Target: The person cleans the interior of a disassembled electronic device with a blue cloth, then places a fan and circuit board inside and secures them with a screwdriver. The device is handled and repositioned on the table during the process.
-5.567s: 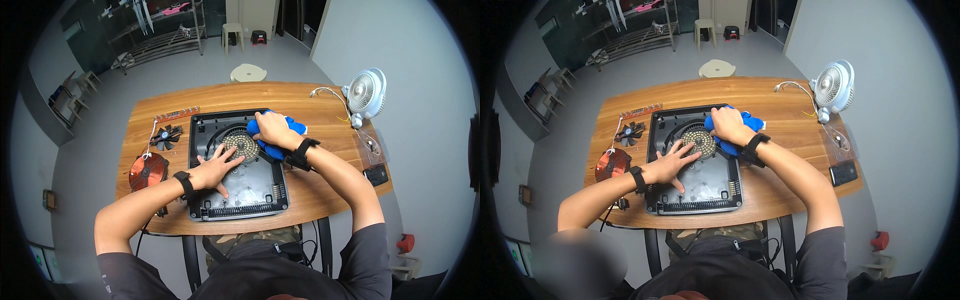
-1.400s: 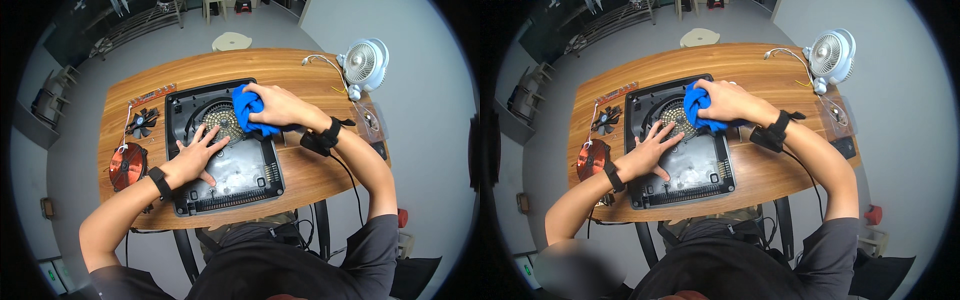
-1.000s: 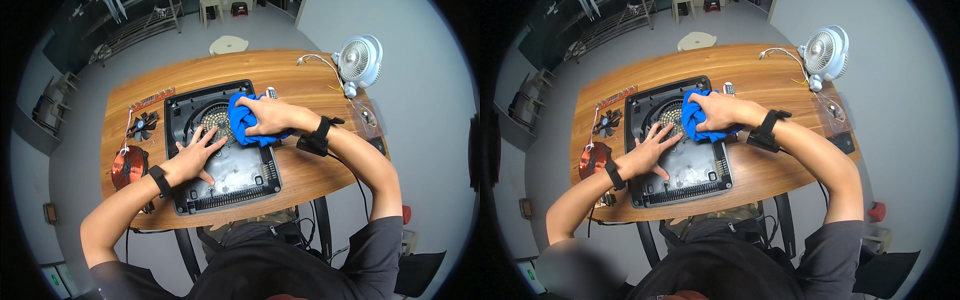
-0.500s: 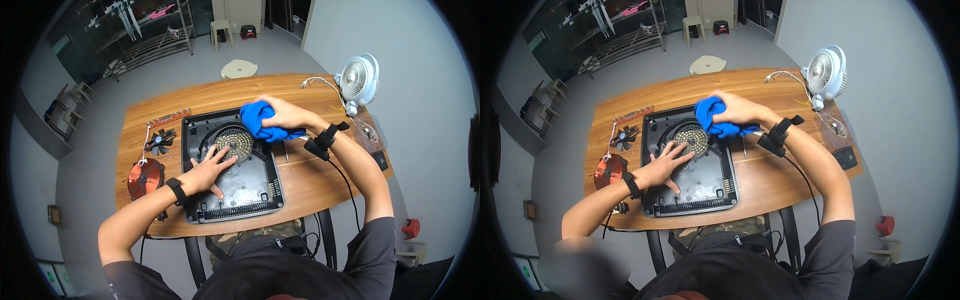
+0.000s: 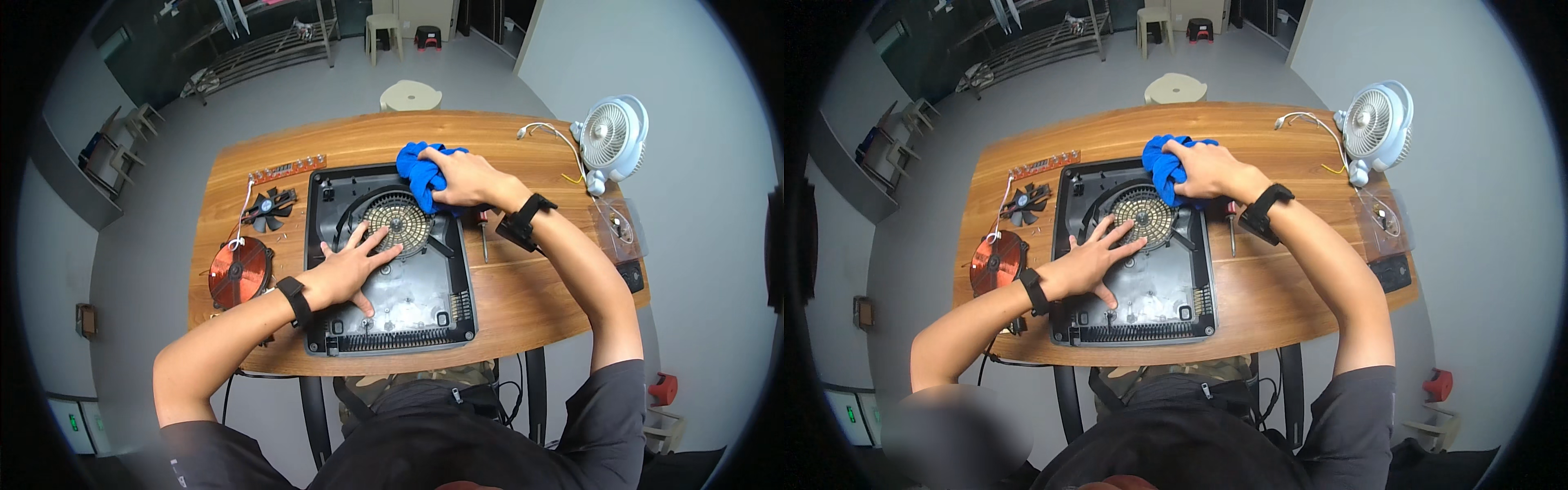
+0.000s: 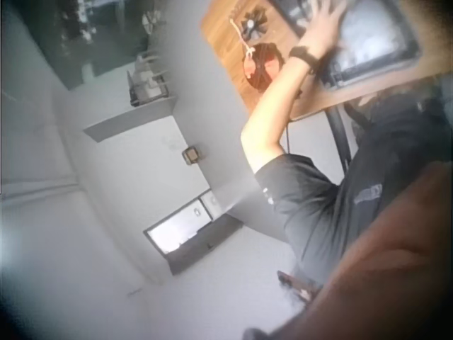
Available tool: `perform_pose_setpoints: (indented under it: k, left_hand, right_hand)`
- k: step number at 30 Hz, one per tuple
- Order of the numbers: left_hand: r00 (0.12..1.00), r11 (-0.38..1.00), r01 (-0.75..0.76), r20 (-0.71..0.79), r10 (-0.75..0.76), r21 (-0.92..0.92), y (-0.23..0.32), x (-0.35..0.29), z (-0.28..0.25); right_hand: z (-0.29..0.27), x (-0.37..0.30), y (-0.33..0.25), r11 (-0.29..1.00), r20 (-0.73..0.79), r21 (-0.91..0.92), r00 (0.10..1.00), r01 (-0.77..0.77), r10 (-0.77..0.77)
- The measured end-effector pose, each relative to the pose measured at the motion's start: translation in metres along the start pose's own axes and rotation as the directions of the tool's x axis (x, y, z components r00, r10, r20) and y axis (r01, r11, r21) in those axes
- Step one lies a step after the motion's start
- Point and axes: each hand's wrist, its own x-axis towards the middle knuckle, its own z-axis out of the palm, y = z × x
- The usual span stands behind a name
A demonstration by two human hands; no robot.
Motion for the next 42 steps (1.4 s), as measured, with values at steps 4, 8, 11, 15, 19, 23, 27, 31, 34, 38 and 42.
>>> perform_pose_setpoints:
  k: [4, 8, 11, 15, 19, 23, 27, 31, 34, 38, 42]
  left_hand:
    - [1.0, 1.0, -0.001, -0.009, 0.001, -0.001, -0.002, -0.002, 0.003]
    - [1.0, 1.0, -0.018, -0.013, 0.018, -0.004, -0.004, 0.0, 0.001]
    - [0.999, 1.0, -0.026, -0.018, 0.026, -0.001, -0.005, 0.0, 0.002]
    - [1.0, 0.999, -0.025, -0.009, 0.024, -0.021, -0.007, -0.002, 0.001]
    - [0.999, 0.998, -0.047, -0.02, 0.046, -0.048, -0.011, 0.0, 0.006]
    - [0.998, 0.996, -0.063, -0.017, 0.062, -0.069, -0.011, 0.002, 0.009]
    - [0.999, 0.996, -0.05, -0.016, 0.049, -0.075, -0.012, 0.001, 0.011]
    - [0.999, 0.997, -0.049, -0.009, 0.048, -0.06, -0.014, 0.001, 0.01]
    - [0.999, 0.997, -0.054, -0.009, 0.053, -0.06, -0.015, 0.001, 0.012]
    - [0.998, 0.997, -0.063, -0.017, 0.062, -0.049, -0.015, 0.003, 0.009]
    - [0.997, 0.996, -0.074, -0.028, 0.073, -0.046, -0.012, 0.002, 0.009]
  right_hand:
    - [-0.01, 0.013, 0.009, 0.986, 0.106, 0.167, 0.994, 0.006, -0.024]
    - [-0.024, 0.029, 0.025, 0.946, 0.114, 0.311, 0.985, 0.088, -0.129]
    - [-0.038, 0.044, 0.008, 0.927, -0.021, 0.336, 0.985, 0.168, -0.171]
    - [-0.03, 0.072, -0.037, 0.946, 0.041, 0.198, 0.962, 0.257, -0.27]
    - [-0.01, 0.091, -0.074, 0.979, 0.364, 0.085, 0.909, 0.186, -0.204]
    - [-0.01, 0.101, -0.076, 0.967, 0.411, 0.066, 0.877, 0.245, -0.25]
    - [-0.001, 0.111, -0.084, 0.979, 0.412, 0.026, 0.89, 0.203, -0.195]
    - [0.014, 0.111, -0.07, 0.968, 0.374, 0.18, 0.897, 0.178, -0.234]
    - [0.004, 0.111, -0.065, 0.941, 0.313, 0.241, 0.899, 0.237, -0.307]
    - [-0.032, 0.116, -0.084, 0.866, 0.161, 0.374, 0.896, 0.332, -0.413]
    - [-0.017, 0.135, -0.12, 0.948, 0.287, 0.083, 0.903, 0.308, -0.319]
